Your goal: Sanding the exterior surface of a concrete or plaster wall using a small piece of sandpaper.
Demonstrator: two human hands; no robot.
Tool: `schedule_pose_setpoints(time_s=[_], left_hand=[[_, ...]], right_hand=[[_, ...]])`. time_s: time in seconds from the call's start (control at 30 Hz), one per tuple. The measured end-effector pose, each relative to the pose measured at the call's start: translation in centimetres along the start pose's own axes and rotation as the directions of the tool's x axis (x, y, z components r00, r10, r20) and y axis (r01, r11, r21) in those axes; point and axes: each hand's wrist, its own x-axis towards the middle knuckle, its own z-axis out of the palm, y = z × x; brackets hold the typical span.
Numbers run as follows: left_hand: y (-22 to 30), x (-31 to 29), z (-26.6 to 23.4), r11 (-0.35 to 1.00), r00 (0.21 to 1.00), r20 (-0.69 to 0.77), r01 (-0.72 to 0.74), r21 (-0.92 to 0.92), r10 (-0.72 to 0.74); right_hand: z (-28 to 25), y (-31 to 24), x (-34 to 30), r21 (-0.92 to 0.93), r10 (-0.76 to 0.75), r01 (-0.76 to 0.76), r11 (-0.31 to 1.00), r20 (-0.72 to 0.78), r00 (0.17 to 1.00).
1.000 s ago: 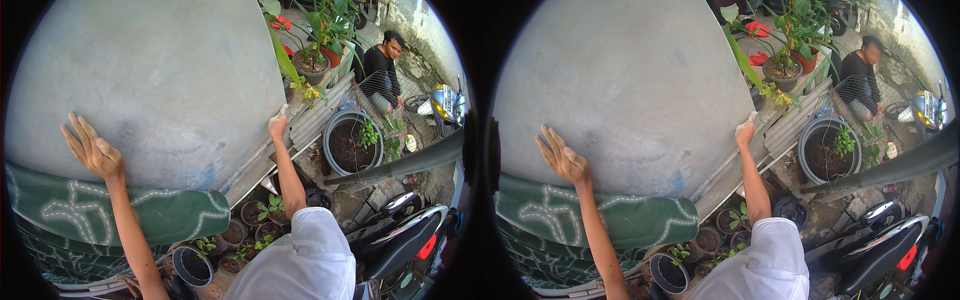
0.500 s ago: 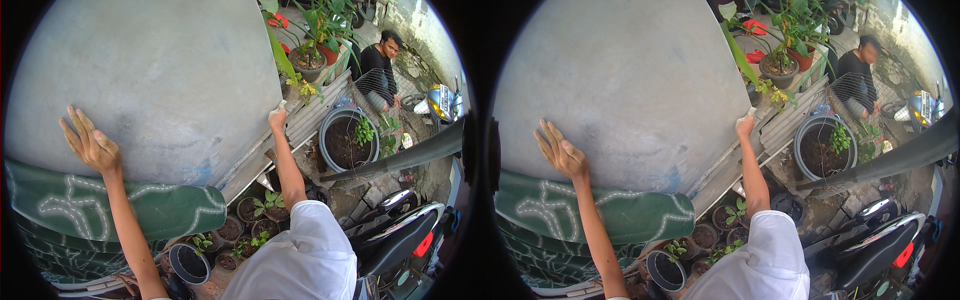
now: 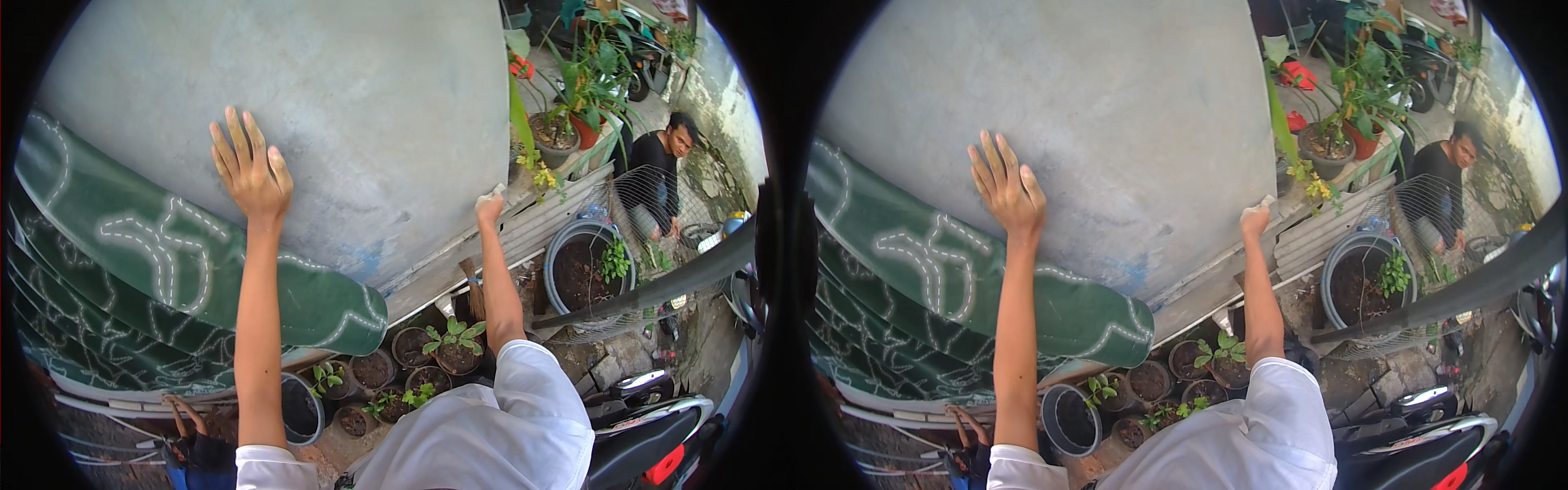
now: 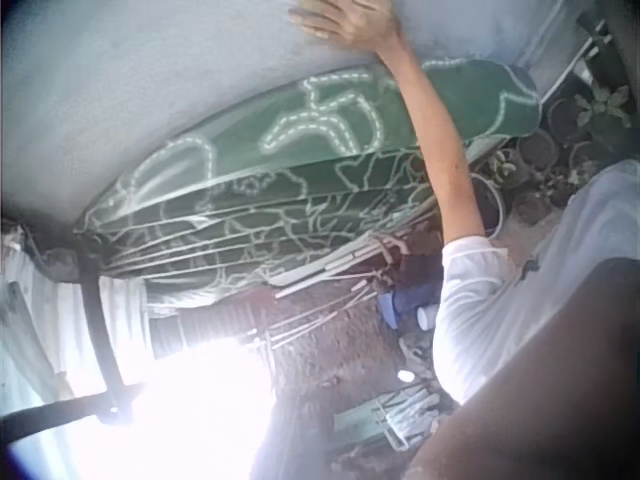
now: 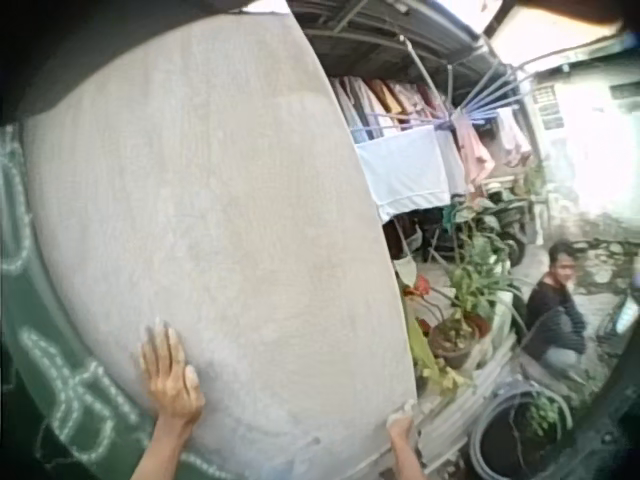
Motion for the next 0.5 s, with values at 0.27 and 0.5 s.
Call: schedule_pose_setpoints(time_s=[0.27, 0.5], left_hand=[[1.7, -4.2, 2.1, 0.984, 0.993, 0.047, 0.098, 0.147, -0.106], [0.7, -5.4, 1.2, 0.983, 0.991, 0.036, 0.119, 0.140, -0.125]], right_hand=[[0.5, 0.0, 2.1, -0.008, -0.014, 0.014, 1.000, 0.038, 0.999], [2.4, 0.4, 0.7, -0.021, -0.070, 0.069, 0.997, -0.052, 0.996]])
